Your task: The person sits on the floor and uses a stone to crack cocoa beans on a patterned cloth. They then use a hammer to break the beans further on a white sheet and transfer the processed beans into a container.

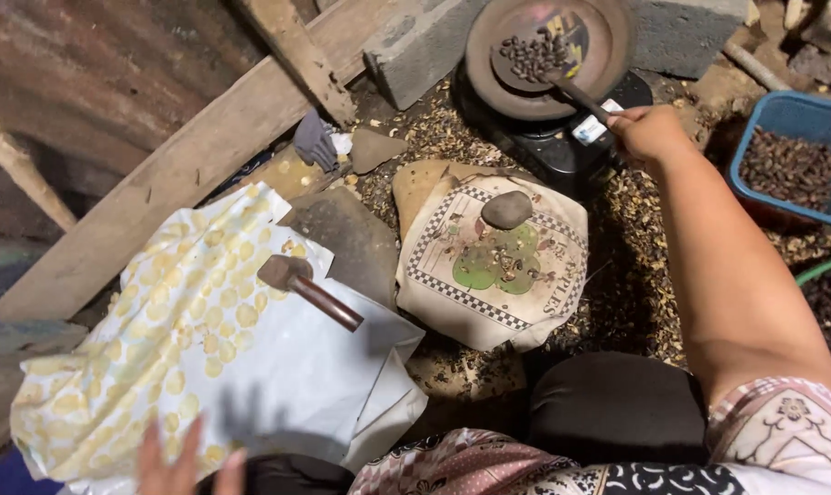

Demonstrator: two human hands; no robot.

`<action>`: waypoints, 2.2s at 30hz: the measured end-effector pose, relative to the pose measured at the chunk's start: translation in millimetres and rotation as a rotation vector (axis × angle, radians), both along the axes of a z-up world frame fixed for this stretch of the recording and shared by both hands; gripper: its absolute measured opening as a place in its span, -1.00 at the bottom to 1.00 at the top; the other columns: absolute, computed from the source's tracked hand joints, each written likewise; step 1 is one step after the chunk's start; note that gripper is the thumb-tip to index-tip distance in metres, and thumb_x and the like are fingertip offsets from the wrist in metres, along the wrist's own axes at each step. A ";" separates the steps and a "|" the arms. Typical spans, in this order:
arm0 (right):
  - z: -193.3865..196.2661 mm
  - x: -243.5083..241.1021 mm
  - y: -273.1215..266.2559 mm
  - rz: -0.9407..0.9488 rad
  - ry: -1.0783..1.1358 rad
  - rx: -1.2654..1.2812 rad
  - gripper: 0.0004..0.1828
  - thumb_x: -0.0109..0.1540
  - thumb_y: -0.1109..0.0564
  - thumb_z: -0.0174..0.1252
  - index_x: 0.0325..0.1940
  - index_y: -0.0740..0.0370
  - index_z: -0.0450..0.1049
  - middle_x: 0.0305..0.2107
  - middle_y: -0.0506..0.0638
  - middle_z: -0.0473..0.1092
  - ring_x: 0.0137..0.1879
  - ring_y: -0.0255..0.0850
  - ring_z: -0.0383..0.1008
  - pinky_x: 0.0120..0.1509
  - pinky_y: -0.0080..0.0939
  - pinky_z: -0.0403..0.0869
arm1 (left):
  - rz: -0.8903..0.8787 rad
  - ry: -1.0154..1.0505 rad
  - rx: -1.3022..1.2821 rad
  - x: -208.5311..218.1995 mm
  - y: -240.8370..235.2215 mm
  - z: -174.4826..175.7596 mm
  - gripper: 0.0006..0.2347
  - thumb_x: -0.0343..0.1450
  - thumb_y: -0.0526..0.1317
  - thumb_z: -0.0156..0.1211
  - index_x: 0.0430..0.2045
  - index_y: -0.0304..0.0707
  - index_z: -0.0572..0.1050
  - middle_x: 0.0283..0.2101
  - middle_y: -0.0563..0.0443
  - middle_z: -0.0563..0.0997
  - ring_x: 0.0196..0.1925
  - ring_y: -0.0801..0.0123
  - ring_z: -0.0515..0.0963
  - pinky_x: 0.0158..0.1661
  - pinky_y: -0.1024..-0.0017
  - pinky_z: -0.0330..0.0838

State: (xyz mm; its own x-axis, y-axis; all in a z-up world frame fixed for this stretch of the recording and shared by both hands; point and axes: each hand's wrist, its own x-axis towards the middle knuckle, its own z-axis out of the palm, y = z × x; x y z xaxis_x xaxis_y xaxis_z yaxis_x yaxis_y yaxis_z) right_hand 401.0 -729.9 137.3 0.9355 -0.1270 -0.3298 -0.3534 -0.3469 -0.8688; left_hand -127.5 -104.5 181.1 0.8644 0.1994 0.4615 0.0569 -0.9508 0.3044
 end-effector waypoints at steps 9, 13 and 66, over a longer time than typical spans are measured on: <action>17.1 -20.7 18.4 0.154 -0.203 -0.775 -0.63 0.40 0.00 0.15 0.17 0.30 0.58 -0.14 0.32 0.26 -0.15 0.20 0.19 -0.13 0.16 0.24 | -0.583 0.696 0.120 220.8 -147.3 21.1 -0.37 0.28 -0.04 0.39 0.26 -0.23 0.36 0.49 -0.49 -0.04 0.50 -0.45 -0.06 0.30 -0.16 0.07; 101.7 -88.3 129.8 0.299 -0.109 -0.692 -0.73 0.22 0.43 0.07 -0.07 0.30 0.56 -0.26 0.16 0.50 -0.21 -0.05 0.53 -0.02 -0.04 0.60 | -0.358 0.905 -0.071 307.3 -185.6 -29.2 -0.42 0.39 -0.24 0.03 0.39 -0.30 0.15 0.54 -0.28 0.02 0.57 -0.14 -0.05 0.42 0.00 0.00; 51.8 -24.1 7.3 0.092 0.050 -0.071 -0.73 0.45 0.10 0.08 0.17 0.21 0.53 -0.38 -0.01 0.51 -0.56 -0.37 0.29 -0.48 -0.41 0.33 | -0.386 0.147 -0.168 331.6 -277.0 -164.8 -0.55 0.41 -0.25 0.11 0.20 -0.45 0.28 0.37 -0.40 0.28 0.51 -0.32 0.12 0.42 -0.31 -0.11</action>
State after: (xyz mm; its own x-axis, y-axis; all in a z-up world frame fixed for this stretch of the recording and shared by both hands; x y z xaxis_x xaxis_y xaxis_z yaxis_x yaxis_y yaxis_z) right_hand 376.9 -722.5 189.1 0.9269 -0.0660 -0.3695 -0.3594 -0.4403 -0.8228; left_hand 204.1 -381.5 16.4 0.9443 -0.0891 0.3167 -0.2382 -0.8490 0.4716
